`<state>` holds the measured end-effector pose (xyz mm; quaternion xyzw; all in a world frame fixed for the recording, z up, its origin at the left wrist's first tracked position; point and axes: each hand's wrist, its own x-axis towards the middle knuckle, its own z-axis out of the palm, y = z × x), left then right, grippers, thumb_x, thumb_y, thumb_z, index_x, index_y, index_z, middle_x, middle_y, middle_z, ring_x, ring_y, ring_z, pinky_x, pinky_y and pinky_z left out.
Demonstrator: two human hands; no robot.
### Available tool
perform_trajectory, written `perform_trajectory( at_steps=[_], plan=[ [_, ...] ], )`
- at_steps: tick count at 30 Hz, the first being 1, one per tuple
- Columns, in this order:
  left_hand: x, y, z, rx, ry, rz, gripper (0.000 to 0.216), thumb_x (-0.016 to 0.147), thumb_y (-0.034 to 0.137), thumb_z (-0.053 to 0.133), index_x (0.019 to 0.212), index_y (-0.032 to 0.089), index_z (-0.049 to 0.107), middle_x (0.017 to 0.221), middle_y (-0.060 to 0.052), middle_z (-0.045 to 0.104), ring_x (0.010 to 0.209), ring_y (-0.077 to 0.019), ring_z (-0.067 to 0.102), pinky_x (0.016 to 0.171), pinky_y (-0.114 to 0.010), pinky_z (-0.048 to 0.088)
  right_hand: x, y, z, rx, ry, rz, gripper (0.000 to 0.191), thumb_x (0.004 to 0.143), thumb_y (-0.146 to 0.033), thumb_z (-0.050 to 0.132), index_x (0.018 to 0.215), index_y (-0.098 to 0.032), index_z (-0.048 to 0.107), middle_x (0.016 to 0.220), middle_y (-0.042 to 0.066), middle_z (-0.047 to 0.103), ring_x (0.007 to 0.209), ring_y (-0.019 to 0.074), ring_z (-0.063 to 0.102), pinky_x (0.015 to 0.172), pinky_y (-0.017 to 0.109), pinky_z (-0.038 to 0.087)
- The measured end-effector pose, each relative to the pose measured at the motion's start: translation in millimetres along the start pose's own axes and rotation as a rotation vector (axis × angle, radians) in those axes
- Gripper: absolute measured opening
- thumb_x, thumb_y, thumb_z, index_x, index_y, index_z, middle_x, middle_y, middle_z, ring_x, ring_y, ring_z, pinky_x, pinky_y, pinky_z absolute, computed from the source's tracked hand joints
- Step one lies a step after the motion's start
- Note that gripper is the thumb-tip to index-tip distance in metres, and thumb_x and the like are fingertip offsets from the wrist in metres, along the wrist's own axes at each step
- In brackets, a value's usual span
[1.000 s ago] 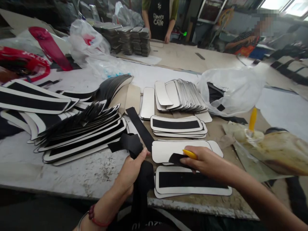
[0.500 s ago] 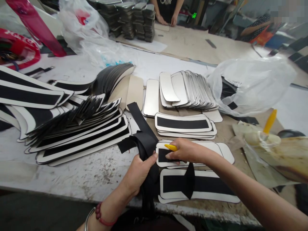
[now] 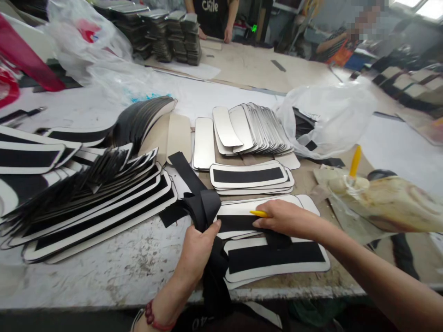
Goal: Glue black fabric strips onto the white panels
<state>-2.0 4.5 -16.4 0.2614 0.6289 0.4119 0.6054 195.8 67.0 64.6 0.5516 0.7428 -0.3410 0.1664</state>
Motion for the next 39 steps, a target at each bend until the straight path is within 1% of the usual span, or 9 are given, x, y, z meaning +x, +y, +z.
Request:
perform_trajectory(
  at_steps=[4,7,11,14,20,24,30,36,39],
  plan=[
    [1.9,-2.7,-1.3,0.03,0.017,0.008,0.038,0.069,0.035,0.07,0.101,0.014,0.066,0.1,-0.011,0.07,0.095,-0.0286,0.063,0.085,-0.039,0.048,-33.4,58.1,2.4,0.055,0.124,0.125,0.028,0.084,-0.04,0.045,0.067,-0.019,0.051,0.068,0.002,0.059,0.062,0.0151,0.052,0.057,0.025,0.033],
    [2.3,-2.2,-1.1,0.053,0.021,0.008,0.037,0.069,0.036,0.069,0.099,0.014,0.067,0.105,-0.012,0.069,0.099,-0.03,0.062,0.09,-0.042,0.046,-43.1,80.0,7.4,0.062,0.239,0.18,0.029,0.086,-0.04,0.041,0.07,-0.019,0.052,0.07,0.003,0.06,0.065,0.0164,0.055,0.06,0.026,0.036],
    [1.4,-0.9,0.6,0.068,0.033,-0.01,0.038,0.069,0.037,0.069,0.098,0.013,0.067,0.11,-0.014,0.067,0.106,-0.0312,0.059,0.094,-0.044,0.043,-39.3,74.9,11.8,-0.082,0.383,0.368,0.028,0.087,-0.042,0.043,0.088,-0.019,0.059,0.085,0.008,0.067,0.079,0.0226,0.061,0.064,0.027,0.036],
    [0.0,0.2,1.5,0.075,0.041,-0.018,0.041,0.069,0.038,0.069,0.101,0.013,0.066,0.11,-0.013,0.067,0.107,-0.0305,0.058,0.096,-0.043,0.042,-33.3,67.2,11.9,-0.17,0.386,0.45,0.03,0.088,-0.044,0.043,0.095,-0.02,0.061,0.089,0.01,0.069,0.084,0.0253,0.063,0.063,0.028,0.037],
    [-0.2,2.0,0.2,0.116,0.052,-0.036,0.039,0.07,0.039,0.069,0.098,0.013,0.067,0.109,-0.011,0.068,0.106,-0.0303,0.059,0.098,-0.043,0.041,-23.2,72.3,14.5,-0.191,0.353,0.448,0.028,0.087,-0.043,0.047,0.092,-0.02,0.062,0.09,0.011,0.07,0.085,0.0262,0.064,0.067,0.031,0.039],
    [0.7,3.2,-1.3,0.071,0.022,-0.083,0.04,0.07,0.038,0.071,0.103,0.016,0.066,0.107,-0.008,0.069,0.104,-0.0279,0.061,0.097,-0.041,0.043,-18.4,76.0,14.9,-0.18,0.324,0.439,0.027,0.087,-0.043,0.048,0.092,-0.021,0.063,0.09,0.01,0.07,0.085,0.0255,0.064,0.066,0.03,0.04],
    [0.6,4.3,-1.3,0.007,0.028,-0.137,0.041,0.07,0.035,0.072,0.106,0.016,0.066,0.106,-0.008,0.07,0.104,-0.0267,0.061,0.097,-0.041,0.043,-14.8,76.1,10.8,-0.161,0.287,0.438,0.026,0.085,-0.042,0.05,0.093,-0.021,0.064,0.093,0.008,0.07,0.088,0.0251,0.064,0.066,0.029,0.04],
    [-0.9,7.9,1.3,-0.02,0.034,-0.185,0.038,0.074,0.028,0.069,0.11,0.018,0.063,0.102,-0.005,0.071,0.099,-0.0235,0.064,0.093,-0.037,0.047,-11.1,76.6,11.4,-0.163,0.272,0.441,0.026,0.085,-0.042,0.051,0.093,-0.021,0.064,0.092,0.009,0.07,0.087,0.0251,0.065,0.065,0.029,0.041],
    [-1.9,10.8,4.3,-0.008,0.07,-0.178,0.034,0.075,0.024,0.068,0.109,0.018,0.064,0.103,-0.004,0.071,0.099,-0.0213,0.063,0.093,-0.034,0.047,-11.3,77.7,11.7,-0.187,0.299,0.464,0.031,0.083,-0.046,0.053,0.092,-0.019,0.065,0.09,0.011,0.07,0.086,0.0272,0.065,0.066,0.03,0.041]
  ],
)
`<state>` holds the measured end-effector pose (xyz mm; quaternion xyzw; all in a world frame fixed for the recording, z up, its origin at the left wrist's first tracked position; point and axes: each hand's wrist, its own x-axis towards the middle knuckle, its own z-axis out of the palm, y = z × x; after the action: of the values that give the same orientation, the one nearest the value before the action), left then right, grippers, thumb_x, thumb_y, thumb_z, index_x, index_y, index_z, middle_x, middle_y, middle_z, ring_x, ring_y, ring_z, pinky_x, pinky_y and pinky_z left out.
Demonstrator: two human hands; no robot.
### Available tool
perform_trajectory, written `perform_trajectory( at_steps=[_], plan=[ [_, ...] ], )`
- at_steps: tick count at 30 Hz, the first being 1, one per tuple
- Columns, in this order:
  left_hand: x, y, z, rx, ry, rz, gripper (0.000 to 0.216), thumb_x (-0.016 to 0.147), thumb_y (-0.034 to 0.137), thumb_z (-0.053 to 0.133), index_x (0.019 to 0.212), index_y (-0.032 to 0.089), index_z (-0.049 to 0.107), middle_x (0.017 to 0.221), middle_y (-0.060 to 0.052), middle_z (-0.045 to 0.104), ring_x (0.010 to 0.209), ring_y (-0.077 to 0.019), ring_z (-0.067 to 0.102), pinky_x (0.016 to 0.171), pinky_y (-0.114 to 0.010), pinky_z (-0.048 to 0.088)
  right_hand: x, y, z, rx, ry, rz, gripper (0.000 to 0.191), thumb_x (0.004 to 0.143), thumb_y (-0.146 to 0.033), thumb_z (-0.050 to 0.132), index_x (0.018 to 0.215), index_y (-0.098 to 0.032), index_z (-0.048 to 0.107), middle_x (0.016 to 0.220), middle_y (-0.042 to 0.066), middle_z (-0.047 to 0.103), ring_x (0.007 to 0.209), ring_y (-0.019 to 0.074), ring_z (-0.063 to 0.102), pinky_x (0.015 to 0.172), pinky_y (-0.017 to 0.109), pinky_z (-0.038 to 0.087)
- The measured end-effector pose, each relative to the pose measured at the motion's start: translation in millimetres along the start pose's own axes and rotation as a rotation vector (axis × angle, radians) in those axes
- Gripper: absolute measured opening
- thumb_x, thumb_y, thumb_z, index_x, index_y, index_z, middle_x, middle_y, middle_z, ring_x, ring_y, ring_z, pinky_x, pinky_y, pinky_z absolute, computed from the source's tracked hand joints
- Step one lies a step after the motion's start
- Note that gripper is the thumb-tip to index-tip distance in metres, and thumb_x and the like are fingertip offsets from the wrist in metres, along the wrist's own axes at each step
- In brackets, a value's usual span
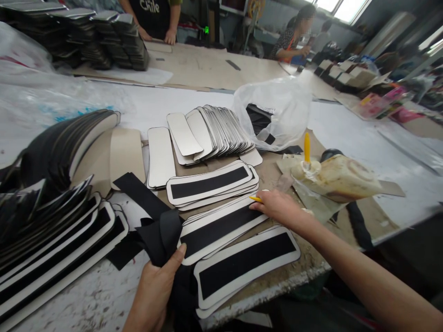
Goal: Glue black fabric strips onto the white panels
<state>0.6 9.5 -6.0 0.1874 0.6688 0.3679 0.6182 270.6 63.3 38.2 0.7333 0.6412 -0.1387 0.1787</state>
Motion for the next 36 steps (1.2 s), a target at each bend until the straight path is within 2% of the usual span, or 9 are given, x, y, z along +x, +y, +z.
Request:
perform_trajectory(
  at_steps=[4,8,14,17,22,28,30,33,36],
  plan=[
    [-1.6,2.1,2.6,-0.011,0.032,-0.017,0.031,0.076,0.02,0.066,0.107,0.016,0.065,0.098,-0.006,0.072,0.095,-0.0213,0.065,0.093,-0.034,0.047,-7.6,12.1,-5.7,-0.04,0.1,0.074,0.039,0.086,-0.051,0.047,0.091,-0.016,0.064,0.088,0.015,0.07,0.086,0.0298,0.064,0.065,0.031,0.041],
    [-1.6,2.4,0.7,-0.05,-0.01,-0.038,0.032,0.074,0.02,0.067,0.105,0.014,0.065,0.091,-0.007,0.073,0.085,-0.0222,0.068,0.09,-0.037,0.049,-24.0,32.8,-9.2,0.016,0.233,0.145,0.041,0.094,-0.046,0.031,0.09,-0.017,0.06,0.083,0.012,0.068,0.081,0.0248,0.064,0.063,0.029,0.038],
    [-8.2,5.1,-4.6,-0.121,-0.059,-0.011,0.043,0.073,0.021,0.07,0.115,0.019,0.061,0.097,-0.005,0.072,0.09,-0.0213,0.067,0.092,-0.036,0.048,-40.3,44.3,3.9,0.353,0.395,-0.012,0.036,0.092,-0.045,0.033,0.074,-0.02,0.052,0.068,0.003,0.06,0.064,0.017,0.055,0.061,0.027,0.037],
    [-15.6,6.4,-9.3,-0.148,-0.084,0.032,0.046,0.072,0.022,0.071,0.117,0.02,0.059,0.102,-0.004,0.071,0.094,-0.0211,0.066,0.094,-0.034,0.047,-45.6,37.5,8.5,0.645,0.335,-0.072,0.04,0.087,-0.052,0.04,0.064,-0.021,0.047,0.059,-0.002,0.051,0.054,0.0131,0.047,0.055,0.025,0.036],
    [-25.2,6.0,-21.8,-0.181,-0.201,0.112,0.055,0.07,0.029,0.073,0.122,0.019,0.057,0.106,-0.006,0.07,0.098,-0.0232,0.064,0.093,-0.035,0.048,-61.0,24.3,7.2,1.165,0.071,0.059,0.04,0.069,-0.056,0.065,0.061,-0.019,0.051,0.047,-0.006,0.043,0.042,0.0095,0.041,0.041,0.023,0.033],
    [-37.3,9.6,-31.8,-0.329,-0.26,-0.121,0.052,0.069,0.021,0.073,0.119,0.017,0.059,0.094,-0.009,0.073,0.079,-0.0246,0.069,0.076,-0.036,0.056,-85.1,18.6,4.6,1.63,-0.009,0.049,0.033,0.066,-0.046,0.073,0.076,-0.018,0.059,0.059,-0.002,0.058,0.049,0.0112,0.053,0.047,0.022,0.046],
    [-40.6,9.4,-32.7,-0.36,-0.288,-0.178,0.049,0.069,0.019,0.072,0.117,0.016,0.06,0.086,-0.009,0.073,0.066,-0.0232,0.069,0.066,-0.036,0.057,-91.7,18.5,6.1,1.725,-0.033,0.052,0.03,0.07,-0.043,0.071,0.083,-0.019,0.061,0.063,0.0,0.061,0.053,0.013,0.057,0.051,0.024,0.051],
    [-44.2,6.4,-33.2,-0.332,-0.315,-0.157,0.045,0.071,0.022,0.071,0.114,0.013,0.061,0.073,-0.009,0.072,0.051,-0.021,0.065,0.052,-0.033,0.055,-98.2,20.5,11.0,1.732,-0.036,0.084,0.027,0.071,-0.039,0.071,0.089,-0.02,0.062,0.068,0.0,0.064,0.057,0.0144,0.06,0.055,0.025,0.054],
    [-46.3,1.7,-33.9,-0.334,-0.339,-0.085,0.047,0.072,0.028,0.07,0.116,0.013,0.06,0.079,-0.01,0.073,0.06,-0.0223,0.067,0.059,-0.033,0.056,-100.6,24.6,18.3,1.638,-0.018,0.124,0.026,0.071,-0.038,0.072,0.088,-0.021,0.062,0.071,0.002,0.065,0.059,0.0165,0.062,0.056,0.026,0.056]
  ],
)
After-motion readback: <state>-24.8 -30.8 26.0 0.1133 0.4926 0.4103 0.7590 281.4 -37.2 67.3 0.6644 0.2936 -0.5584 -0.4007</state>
